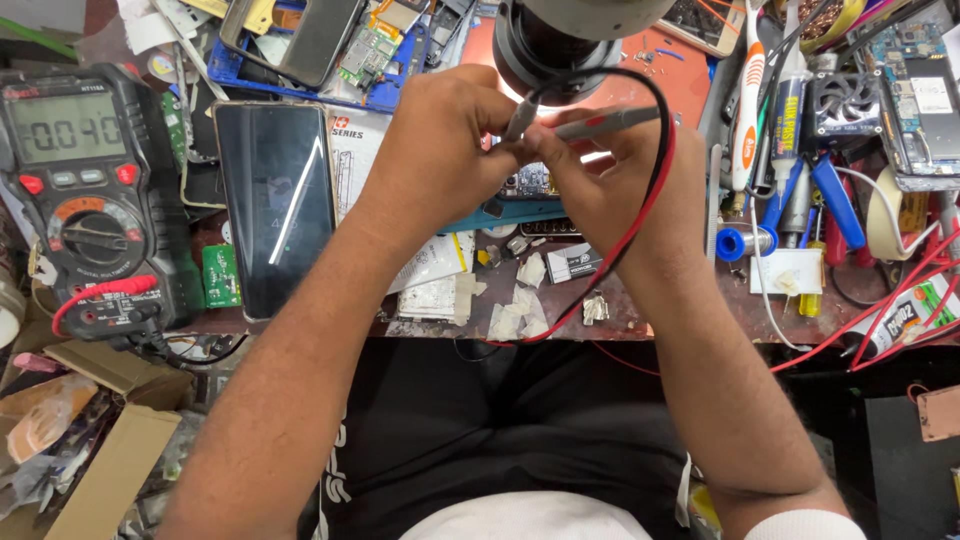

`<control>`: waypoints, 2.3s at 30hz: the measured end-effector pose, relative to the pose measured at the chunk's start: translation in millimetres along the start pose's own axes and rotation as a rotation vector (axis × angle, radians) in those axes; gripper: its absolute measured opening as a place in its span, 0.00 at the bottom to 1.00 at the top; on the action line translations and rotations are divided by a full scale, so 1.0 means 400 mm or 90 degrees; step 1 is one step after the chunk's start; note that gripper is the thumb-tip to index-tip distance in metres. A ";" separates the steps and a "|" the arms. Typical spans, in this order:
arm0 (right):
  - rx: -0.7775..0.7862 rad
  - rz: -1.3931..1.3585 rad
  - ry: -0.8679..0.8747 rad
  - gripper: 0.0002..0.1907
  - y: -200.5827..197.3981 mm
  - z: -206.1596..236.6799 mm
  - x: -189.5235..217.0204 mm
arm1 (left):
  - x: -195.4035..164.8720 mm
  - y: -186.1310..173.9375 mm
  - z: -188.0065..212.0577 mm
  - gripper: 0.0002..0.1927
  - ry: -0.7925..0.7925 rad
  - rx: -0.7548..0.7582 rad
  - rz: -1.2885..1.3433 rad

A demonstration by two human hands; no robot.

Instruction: The person holds a disassembled smartphone, opens and repositions its back cover and battery, then uses multimeter probes to test points on the phone's internal board under a microscope lamp. At the end the person turns away from the bench toward a desk with a computer.

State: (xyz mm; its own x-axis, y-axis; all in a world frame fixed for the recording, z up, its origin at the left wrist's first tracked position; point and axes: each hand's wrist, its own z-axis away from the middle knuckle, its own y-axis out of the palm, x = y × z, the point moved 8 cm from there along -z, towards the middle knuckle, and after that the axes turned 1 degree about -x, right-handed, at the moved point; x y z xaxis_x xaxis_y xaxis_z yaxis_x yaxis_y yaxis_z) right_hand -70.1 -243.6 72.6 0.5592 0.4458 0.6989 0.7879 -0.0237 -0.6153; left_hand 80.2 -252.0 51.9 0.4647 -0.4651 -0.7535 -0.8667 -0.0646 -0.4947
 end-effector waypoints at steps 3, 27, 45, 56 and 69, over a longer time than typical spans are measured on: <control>-0.006 0.050 -0.022 0.09 -0.004 -0.001 0.006 | 0.000 -0.002 0.000 0.07 0.004 -0.010 0.016; -0.021 0.025 -0.067 0.12 -0.003 0.017 0.024 | 0.004 0.000 -0.009 0.12 -0.002 -0.010 -0.009; -0.022 0.035 -0.079 0.12 -0.002 0.017 0.025 | -0.001 -0.002 -0.009 0.11 -0.006 -0.006 0.004; -0.024 0.038 -0.084 0.11 -0.003 0.017 0.027 | -0.001 0.002 0.000 0.10 0.009 -0.016 0.006; -0.022 0.037 -0.058 0.10 -0.010 0.021 0.029 | -0.002 0.001 0.001 0.10 0.014 -0.002 0.042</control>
State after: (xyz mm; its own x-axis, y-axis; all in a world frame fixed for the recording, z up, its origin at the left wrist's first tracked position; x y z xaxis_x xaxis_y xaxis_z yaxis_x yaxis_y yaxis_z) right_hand -69.0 -230.7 80.0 0.5794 0.5219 0.6260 0.7647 -0.0824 -0.6391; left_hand 79.7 -251.3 52.1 0.4020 -0.4873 -0.7752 -0.8960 -0.0352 -0.4426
